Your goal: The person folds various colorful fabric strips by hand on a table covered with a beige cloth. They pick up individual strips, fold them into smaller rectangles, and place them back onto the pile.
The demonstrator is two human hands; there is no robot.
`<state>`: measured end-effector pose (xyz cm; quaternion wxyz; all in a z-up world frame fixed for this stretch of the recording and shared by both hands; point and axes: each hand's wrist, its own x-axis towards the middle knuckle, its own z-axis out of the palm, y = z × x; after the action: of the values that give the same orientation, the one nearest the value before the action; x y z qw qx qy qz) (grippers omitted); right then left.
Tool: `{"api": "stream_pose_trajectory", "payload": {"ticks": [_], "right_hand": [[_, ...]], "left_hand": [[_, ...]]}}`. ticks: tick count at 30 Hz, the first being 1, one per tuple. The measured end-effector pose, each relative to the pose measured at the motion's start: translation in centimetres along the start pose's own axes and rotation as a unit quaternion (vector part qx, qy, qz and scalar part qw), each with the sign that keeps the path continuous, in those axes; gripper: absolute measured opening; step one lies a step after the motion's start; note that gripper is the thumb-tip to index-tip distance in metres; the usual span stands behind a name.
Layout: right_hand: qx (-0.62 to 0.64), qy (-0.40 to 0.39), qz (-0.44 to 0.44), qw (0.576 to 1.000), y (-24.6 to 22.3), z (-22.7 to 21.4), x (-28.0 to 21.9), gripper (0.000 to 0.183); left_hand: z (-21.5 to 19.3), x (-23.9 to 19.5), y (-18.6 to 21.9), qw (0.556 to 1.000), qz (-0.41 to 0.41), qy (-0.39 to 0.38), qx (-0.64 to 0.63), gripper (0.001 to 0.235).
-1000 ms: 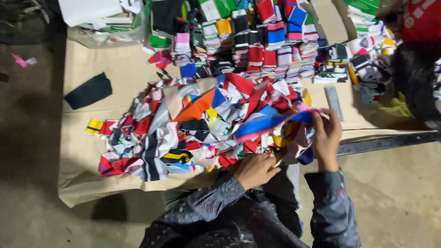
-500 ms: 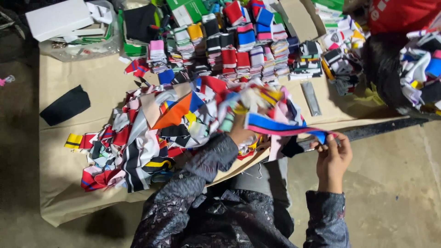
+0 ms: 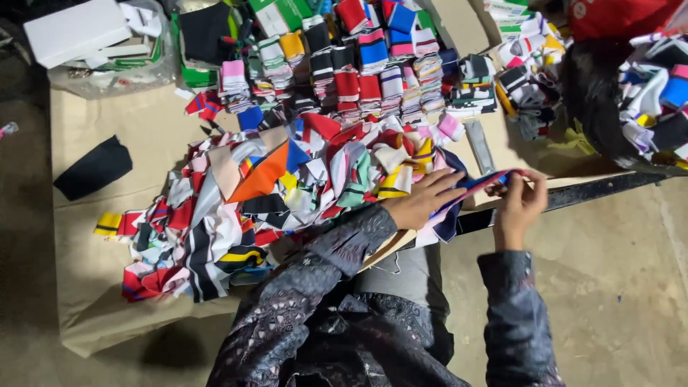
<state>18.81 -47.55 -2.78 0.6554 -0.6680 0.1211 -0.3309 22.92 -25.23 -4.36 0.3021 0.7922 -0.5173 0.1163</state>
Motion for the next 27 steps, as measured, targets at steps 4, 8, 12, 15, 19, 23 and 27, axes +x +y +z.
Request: {"api": "stream_pose_trajectory", "payload": {"ticks": [4, 8, 12, 15, 19, 23, 27], "right_hand": [[-0.101, -0.026, -0.022, 0.994, 6.7, -0.8, 0.8, 0.005], [-0.202, -0.072, -0.056, 0.975, 3.9, 1.2, 0.8, 0.003], [-0.183, -0.080, -0.037, 0.979, 1.6, 1.5, -0.3, 0.009], [-0.210, -0.111, -0.067, 0.969, 2.5, 0.7, 0.0, 0.005], [-0.292, -0.141, -0.042, 0.945, 0.0, 2.6, -1.1, 0.008], [-0.304, -0.140, -0.020, 0.942, -1.2, 3.3, -1.9, 0.007], [-0.328, -0.159, -0.009, 0.931, -0.3, 3.0, -1.4, 0.010]], "left_hand": [[8.0, -1.7, -4.4, 0.994, -0.003, -0.014, -0.110, 0.060], [-3.0, 1.8, -2.3, 0.959, -0.071, 0.166, -0.219, 0.028], [-9.6, 0.4, -6.8, 0.931, -0.259, 0.252, -0.051, 0.031], [-12.0, -2.8, -10.5, 0.911, -0.323, 0.248, 0.062, 0.023], [-12.6, -4.0, -9.9, 0.880, -0.399, 0.257, 0.025, 0.019], [-12.1, -5.0, -10.2, 0.809, -0.480, 0.336, -0.053, 0.034], [-13.7, -3.6, -6.2, 0.780, -0.449, 0.435, -0.022, 0.056]]}}
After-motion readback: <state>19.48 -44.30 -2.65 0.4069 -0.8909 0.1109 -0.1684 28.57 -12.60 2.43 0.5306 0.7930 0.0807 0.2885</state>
